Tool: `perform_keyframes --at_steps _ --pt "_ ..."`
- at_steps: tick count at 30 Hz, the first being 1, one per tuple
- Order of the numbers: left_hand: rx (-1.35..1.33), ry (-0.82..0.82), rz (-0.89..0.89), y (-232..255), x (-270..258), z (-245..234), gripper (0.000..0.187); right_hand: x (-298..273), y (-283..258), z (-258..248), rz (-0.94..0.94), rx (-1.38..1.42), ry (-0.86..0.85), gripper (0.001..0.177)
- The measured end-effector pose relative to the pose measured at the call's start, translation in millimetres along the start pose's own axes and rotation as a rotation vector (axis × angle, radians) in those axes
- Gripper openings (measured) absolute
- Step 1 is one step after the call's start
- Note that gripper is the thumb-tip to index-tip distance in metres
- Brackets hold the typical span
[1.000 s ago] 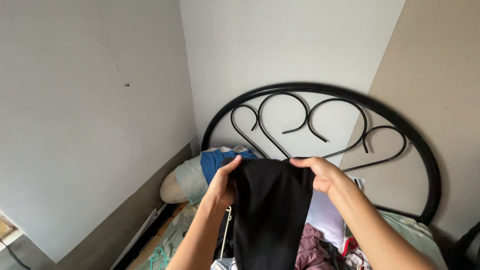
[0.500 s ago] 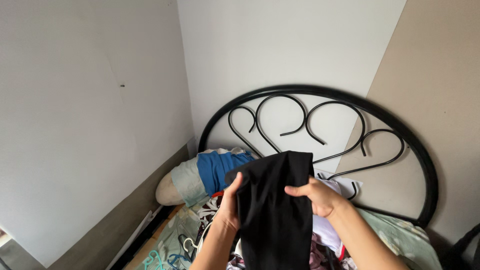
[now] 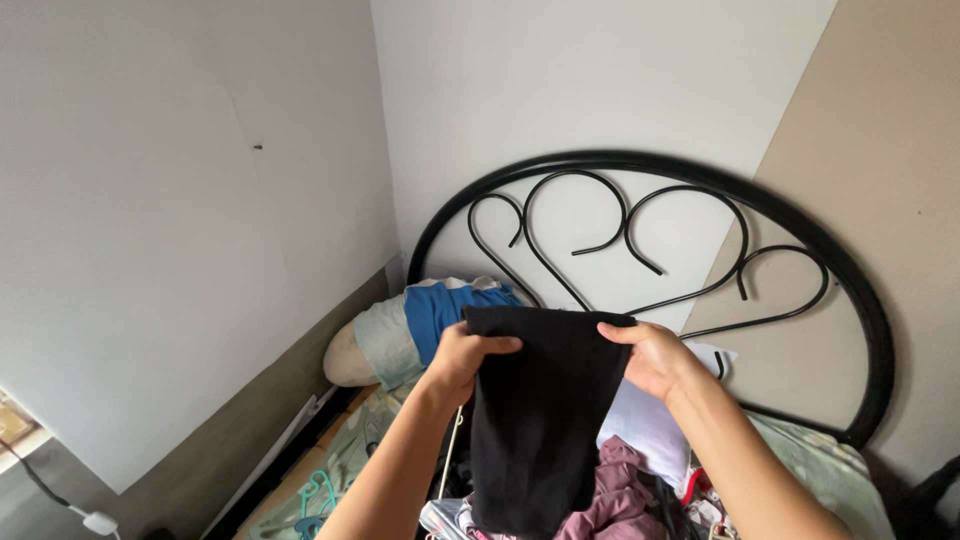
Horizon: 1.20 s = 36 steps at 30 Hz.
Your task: The person picks up several garments from a bed and organizes them on various hangers.
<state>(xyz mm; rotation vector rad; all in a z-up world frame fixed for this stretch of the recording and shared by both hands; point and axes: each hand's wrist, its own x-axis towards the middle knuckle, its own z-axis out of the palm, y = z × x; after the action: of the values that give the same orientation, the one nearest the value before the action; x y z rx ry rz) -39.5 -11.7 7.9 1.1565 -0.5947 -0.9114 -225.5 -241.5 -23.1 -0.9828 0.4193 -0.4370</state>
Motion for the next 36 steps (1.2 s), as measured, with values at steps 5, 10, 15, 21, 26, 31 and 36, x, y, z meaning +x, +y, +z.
perform_keyframes --at_steps 5,10,15,21,26,31,36 --pt "-0.141 0.065 0.193 -15.0 14.0 -8.8 0.025 -14.6 6.1 20.9 -0.051 -0.26 -0.067 0.047" --pt "0.423 0.222 0.324 2.0 5.4 -14.4 0.029 -4.8 4.2 36.5 -0.296 -0.739 0.18 0.058" --pt "1.133 0.672 0.145 32.3 -12.7 -28.2 0.041 18.4 5.1 66.2 -0.672 -1.178 0.391 0.039" --pt "0.373 0.408 0.45 38.4 -56.3 -76.0 0.052 20.4 -11.4 125.3 -0.677 -1.004 0.151 0.046" --pt "0.231 0.399 0.575 64.8 -98.1 -70.5 0.041 -8.3 9.7 201.4 -1.477 -1.409 0.169 0.094" --pt "0.379 0.295 0.516 81.4 -157.1 -90.4 0.038 -21.7 32.4 274.6 -0.643 -1.237 -0.743 0.058" --pt "0.571 0.774 0.672 75.9 -179.4 -148.4 0.038 -2.0 79.8 330.3 -0.145 -0.981 -0.751 0.03"
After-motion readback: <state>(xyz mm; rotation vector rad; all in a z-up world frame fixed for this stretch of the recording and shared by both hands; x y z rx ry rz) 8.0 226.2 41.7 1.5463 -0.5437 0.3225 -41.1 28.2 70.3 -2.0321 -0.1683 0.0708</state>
